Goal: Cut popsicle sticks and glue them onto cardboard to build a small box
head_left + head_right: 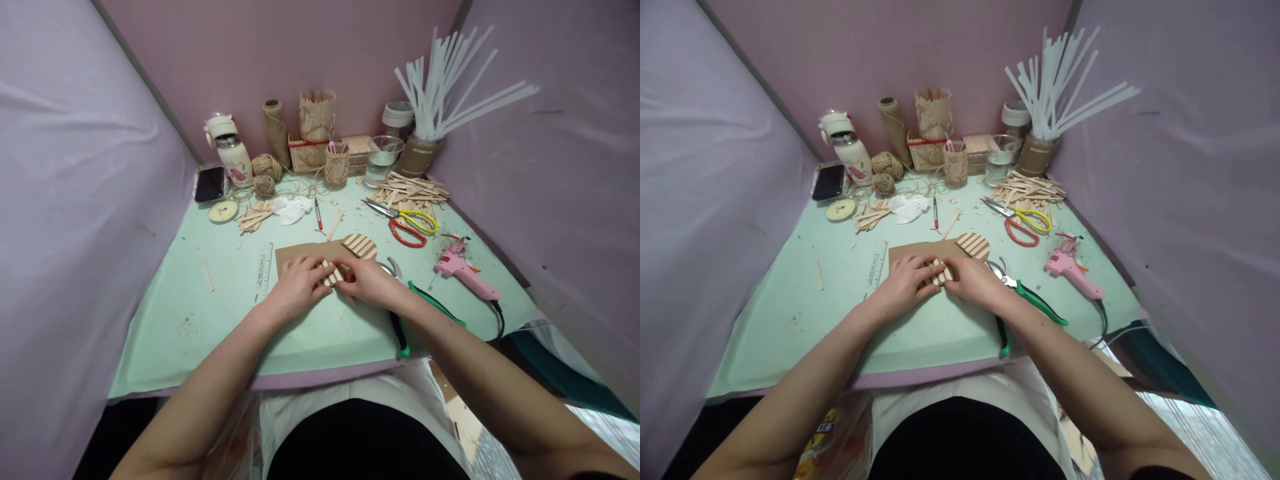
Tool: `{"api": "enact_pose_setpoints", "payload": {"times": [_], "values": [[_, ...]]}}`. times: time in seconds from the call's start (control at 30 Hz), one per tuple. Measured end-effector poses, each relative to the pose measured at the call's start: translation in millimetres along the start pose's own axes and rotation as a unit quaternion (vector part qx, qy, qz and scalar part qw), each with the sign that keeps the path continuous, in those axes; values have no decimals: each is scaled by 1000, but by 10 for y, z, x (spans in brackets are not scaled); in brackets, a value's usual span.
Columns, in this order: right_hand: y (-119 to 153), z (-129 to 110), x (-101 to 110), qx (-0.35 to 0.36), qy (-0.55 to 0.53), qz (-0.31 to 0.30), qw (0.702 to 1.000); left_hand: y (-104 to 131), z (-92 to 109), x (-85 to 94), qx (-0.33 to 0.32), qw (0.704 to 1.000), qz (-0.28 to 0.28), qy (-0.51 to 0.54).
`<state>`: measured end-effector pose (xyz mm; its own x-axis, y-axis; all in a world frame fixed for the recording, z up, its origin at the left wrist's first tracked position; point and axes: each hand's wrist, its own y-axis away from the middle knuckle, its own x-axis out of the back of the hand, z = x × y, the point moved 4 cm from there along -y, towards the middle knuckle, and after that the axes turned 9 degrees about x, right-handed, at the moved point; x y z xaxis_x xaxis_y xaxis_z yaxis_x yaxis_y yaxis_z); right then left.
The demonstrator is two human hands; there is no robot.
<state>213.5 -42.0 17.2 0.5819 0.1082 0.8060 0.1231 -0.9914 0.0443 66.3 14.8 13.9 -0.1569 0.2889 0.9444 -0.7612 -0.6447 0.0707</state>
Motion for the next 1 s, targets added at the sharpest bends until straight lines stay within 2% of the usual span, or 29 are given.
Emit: {"api": "enact_pose_setpoints", "payload": {"times": [0.5,0.63,0.83,1.0], "values": [[12,-33,2,-16,-18,-7,1000,9,10,17,3,1000,-3,-8],[144,-34,12,-16,-18,33,999,4,14,18,7,1000,-7,-10],[390,-133,-5,7,54,79,995,-1,28,27,11,1000,-6,-11],[428,-213,-128,38,123,92,987,6,36,38,10,1000,-3,-14]]}}
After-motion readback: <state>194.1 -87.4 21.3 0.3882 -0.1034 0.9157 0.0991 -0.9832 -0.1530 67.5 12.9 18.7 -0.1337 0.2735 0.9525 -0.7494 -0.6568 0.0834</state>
